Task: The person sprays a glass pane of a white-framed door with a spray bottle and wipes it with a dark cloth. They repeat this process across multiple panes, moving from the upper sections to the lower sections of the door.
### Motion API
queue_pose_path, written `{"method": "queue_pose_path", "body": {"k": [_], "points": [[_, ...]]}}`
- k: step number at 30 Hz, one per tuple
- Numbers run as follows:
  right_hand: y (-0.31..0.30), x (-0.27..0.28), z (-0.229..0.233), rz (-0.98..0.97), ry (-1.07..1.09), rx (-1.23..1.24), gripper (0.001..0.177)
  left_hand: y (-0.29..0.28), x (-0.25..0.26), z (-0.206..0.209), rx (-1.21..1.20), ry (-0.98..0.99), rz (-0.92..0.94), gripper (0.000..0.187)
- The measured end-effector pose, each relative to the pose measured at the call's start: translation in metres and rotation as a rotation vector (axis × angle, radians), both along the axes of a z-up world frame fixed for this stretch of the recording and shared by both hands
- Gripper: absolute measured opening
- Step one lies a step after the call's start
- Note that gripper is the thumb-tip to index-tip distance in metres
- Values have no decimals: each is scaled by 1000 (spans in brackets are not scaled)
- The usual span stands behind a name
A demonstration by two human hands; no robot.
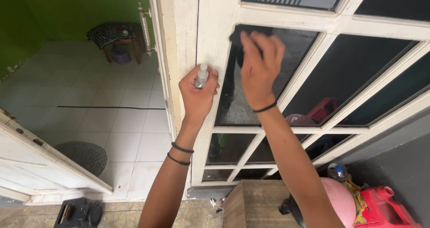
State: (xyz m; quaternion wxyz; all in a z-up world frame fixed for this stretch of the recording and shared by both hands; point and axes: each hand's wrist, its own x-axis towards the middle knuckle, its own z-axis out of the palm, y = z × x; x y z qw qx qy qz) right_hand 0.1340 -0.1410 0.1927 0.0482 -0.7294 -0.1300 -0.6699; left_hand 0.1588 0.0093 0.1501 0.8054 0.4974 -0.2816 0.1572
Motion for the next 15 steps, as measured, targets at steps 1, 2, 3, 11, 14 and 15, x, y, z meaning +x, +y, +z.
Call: {"method": "queue_pose_path", "body": {"k": [1,2,3,11,14,15], "points": [[2,-2,-4,10,19,-23,31,0,0,0,-1,4,0,16],[1,-6,-9,12,50,-52,33,0,1,0,-1,8,-1,15],[-1,-14,-16,14,85,-76,34,1,0,-1,3,15,-1,15],[0,-1,2,-34,-76,99,31,-4,-3,-4,-9,48,22,16],[9,13,-5,-20,-67,34,29,-2,-2,-1,-8,36,28,16],[8,10,-15,-9,-19,18,29,-2,-1,-1,-6,24,23,16]]}}
